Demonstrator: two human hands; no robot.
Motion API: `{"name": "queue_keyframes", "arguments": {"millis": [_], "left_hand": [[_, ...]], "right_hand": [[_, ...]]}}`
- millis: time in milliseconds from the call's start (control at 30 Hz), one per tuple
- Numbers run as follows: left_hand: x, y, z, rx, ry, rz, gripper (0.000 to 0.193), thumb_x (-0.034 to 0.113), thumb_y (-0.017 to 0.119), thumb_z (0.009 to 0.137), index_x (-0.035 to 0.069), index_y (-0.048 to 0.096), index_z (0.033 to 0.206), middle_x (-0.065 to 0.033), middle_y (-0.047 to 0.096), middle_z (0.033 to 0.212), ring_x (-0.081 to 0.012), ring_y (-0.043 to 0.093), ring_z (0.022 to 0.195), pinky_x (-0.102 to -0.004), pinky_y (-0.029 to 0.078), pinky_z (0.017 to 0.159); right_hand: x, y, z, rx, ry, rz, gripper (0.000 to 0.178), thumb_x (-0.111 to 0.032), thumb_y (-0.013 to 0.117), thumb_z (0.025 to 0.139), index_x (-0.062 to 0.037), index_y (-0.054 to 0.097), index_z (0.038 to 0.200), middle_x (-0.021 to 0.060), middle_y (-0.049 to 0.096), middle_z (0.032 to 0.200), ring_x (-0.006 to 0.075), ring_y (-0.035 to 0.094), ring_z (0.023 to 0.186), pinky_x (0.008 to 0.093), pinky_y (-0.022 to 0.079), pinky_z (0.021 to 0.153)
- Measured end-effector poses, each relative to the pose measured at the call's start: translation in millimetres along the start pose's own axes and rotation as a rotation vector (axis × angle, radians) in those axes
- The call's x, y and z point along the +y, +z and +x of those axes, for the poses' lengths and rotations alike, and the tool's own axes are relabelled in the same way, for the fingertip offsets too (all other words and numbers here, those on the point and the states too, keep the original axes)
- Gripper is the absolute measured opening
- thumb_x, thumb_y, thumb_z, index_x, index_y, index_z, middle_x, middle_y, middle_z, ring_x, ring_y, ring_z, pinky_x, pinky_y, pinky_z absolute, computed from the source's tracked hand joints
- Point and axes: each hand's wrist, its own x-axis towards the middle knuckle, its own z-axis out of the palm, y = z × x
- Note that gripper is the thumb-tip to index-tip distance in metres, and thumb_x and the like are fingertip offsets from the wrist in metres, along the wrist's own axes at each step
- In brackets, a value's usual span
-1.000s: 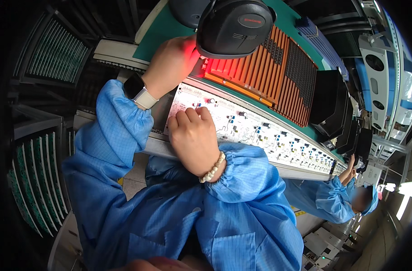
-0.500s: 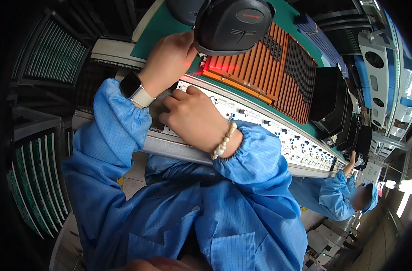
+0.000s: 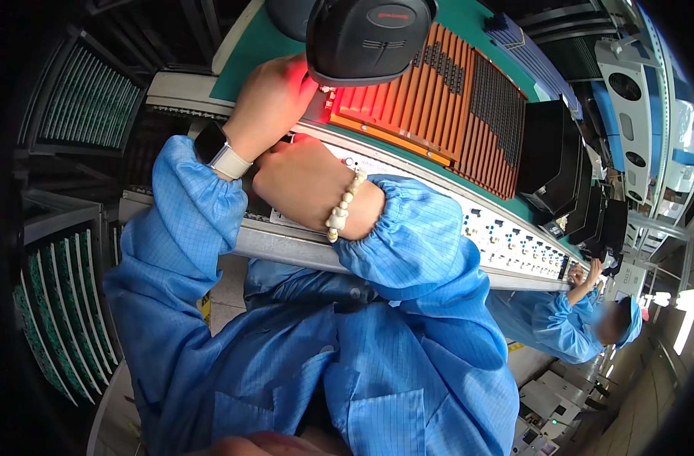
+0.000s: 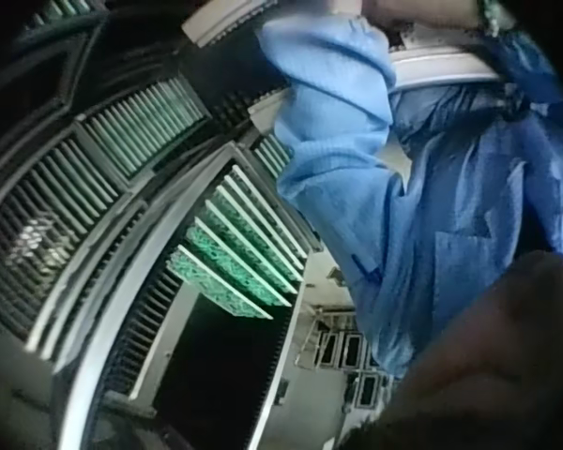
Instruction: Assembling electronic components onto a printed circuit board on a factory production line.
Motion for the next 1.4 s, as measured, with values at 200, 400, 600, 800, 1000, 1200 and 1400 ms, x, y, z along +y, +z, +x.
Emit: {"name": "queue_keyframes", "arguments": {"millis": [200,400,600,800,1000,1200,1400], "left_hand": [[-5,3,0,0.019,0.001,-0.014,0.021,0.008,0.053,0.088,0.002,0.064,0.105,-0.0187,0.068,0.086,-0.0363,0.068,0.081,-0.045,0.055,0.071],[0,0,1,-0.03,-0.016,0.022,0.02,0.007,0.054,0.087,0.002,0.063,0.104,-0.0189,0.069,0.089,-0.0358,0.068,0.084,-0.0448,0.055,0.072],[-2,0,1,-0.047,-0.013,-0.033,0.017,0.01,0.055,0.088,0.001,0.062,0.101,-0.0191,0.068,0.088,-0.0375,0.066,0.083,-0.0461,0.054,0.072],[-4,-2,1,-0.027,-0.032,0.007,0.018,0.014,0.056,0.091,0.001,0.06,0.103,-0.0183,0.068,0.091,-0.0399,0.065,0.086,-0.0475,0.052,0.075],[-5,-6,5,-0.01,-0.025,-0.059,0.015,0.013,0.056,0.092,0.004,0.06,0.103,-0.018,0.067,0.09,-0.0394,0.064,0.084,-0.0466,0.052,0.071],[-5,-11,5,0.002,-0.015,-0.092,0.011,0.01,0.057,0.091,0.004,0.059,0.1,-0.0174,0.067,0.085,-0.0394,0.065,0.081,-0.0464,0.052,0.068],[-2,-14,6,-0.025,-0.019,-0.104,0.018,0.007,0.058,0.089,0.004,0.059,0.107,-0.0171,0.067,0.083,-0.0385,0.066,0.078,-0.0434,0.053,0.067]], "right_hand": [[0,1,-8,0.122,-0.062,0.046,0.014,-0.016,0.062,0.08,-0.0152,0.072,0.089,0.0021,0.066,0.092,0.0203,0.064,0.096,0.033,0.053,0.078],[1,1,-5,0.089,-0.051,0.06,0.014,-0.014,0.062,0.081,-0.0142,0.072,0.091,0.0036,0.066,0.095,0.0218,0.065,0.094,0.0334,0.054,0.075],[-2,-3,-8,-0.013,0.076,0.118,0.014,-0.013,0.062,0.08,-0.0122,0.071,0.09,0.0072,0.067,0.089,0.0251,0.068,0.086,0.0361,0.054,0.071],[1,0,2,0.014,0.101,0.04,0.011,-0.015,0.065,0.078,-0.0103,0.069,0.088,0.0082,0.069,0.083,0.0266,0.069,0.081,0.0368,0.054,0.067],[13,-9,-50,0.205,0.15,0.164,0.013,-0.019,0.068,0.079,-0.0086,0.066,0.085,0.0048,0.062,0.081,0.0259,0.065,0.078,0.038,0.052,0.068],[12,-9,-118,0.221,0.301,0.138,0.015,-0.015,0.073,0.076,-0.0079,0.067,0.087,0.0052,0.063,0.082,0.025,0.063,0.083,0.0378,0.05,0.078],[7,5,-143,0.29,0.302,0.259,0.02,-0.01,0.075,0.073,-0.0062,0.069,0.091,0.007,0.065,0.087,0.0261,0.064,0.085,0.037,0.051,0.077]]}}
